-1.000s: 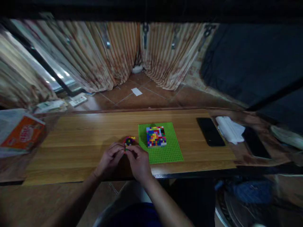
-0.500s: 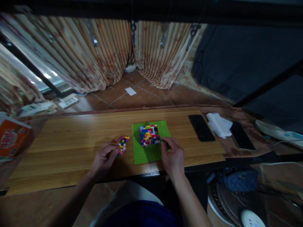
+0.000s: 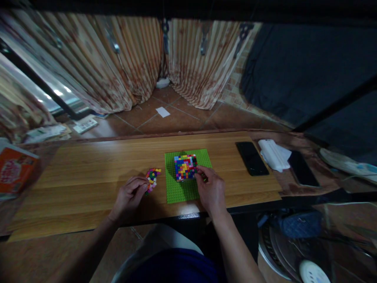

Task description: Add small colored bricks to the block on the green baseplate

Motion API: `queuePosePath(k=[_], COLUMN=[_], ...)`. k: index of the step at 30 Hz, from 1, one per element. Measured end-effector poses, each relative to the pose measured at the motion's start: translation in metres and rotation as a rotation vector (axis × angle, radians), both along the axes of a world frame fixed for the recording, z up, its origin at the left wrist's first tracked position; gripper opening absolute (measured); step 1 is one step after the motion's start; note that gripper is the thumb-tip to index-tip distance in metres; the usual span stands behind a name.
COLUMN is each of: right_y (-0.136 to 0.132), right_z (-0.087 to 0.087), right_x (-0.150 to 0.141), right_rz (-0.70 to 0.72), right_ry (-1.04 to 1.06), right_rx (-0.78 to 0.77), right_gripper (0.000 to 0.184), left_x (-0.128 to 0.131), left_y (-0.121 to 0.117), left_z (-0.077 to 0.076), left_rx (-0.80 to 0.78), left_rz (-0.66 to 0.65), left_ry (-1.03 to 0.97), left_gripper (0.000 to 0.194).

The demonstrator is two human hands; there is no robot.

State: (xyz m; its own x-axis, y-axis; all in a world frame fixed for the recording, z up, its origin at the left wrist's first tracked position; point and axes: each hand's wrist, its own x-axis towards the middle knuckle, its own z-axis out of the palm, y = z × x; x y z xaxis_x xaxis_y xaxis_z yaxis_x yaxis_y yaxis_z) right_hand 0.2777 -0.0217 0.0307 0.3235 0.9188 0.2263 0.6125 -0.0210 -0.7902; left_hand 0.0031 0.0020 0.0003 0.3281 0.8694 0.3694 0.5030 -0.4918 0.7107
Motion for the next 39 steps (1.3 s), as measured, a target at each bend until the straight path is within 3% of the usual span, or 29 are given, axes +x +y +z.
queuePosePath(k=[20, 33, 36, 39], right_y=[0.008, 0.008, -0.003, -0.022], right_z=[-0.017, -0.014, -0.011, 0.0], right_x=[0.003, 0.0, -0.005, -0.02], right_rz=[-0.09, -0.105, -0.135, -0.05], right_ry=[0.468, 0.44, 0.384, 0.301], right_rx=[0.0, 0.016, 0.079, 0.096], right_gripper=[0.028, 0.026, 0.026, 0.023], left_x=[0.002, 0.001, 0.0, 0.007], left_y=[-0.001, -0.001, -0.004, -0.015], left_z=[0.004, 0.0, 0.005, 0.019], left_rx=[-0.012, -0.003, 0.021, 0.011], left_rz=[0.012, 0.036, 0.054, 0.066], left_ry=[-0.019, -0.013, -0.015, -0.056], left_gripper=[0.017, 0.017, 0.015, 0.015])
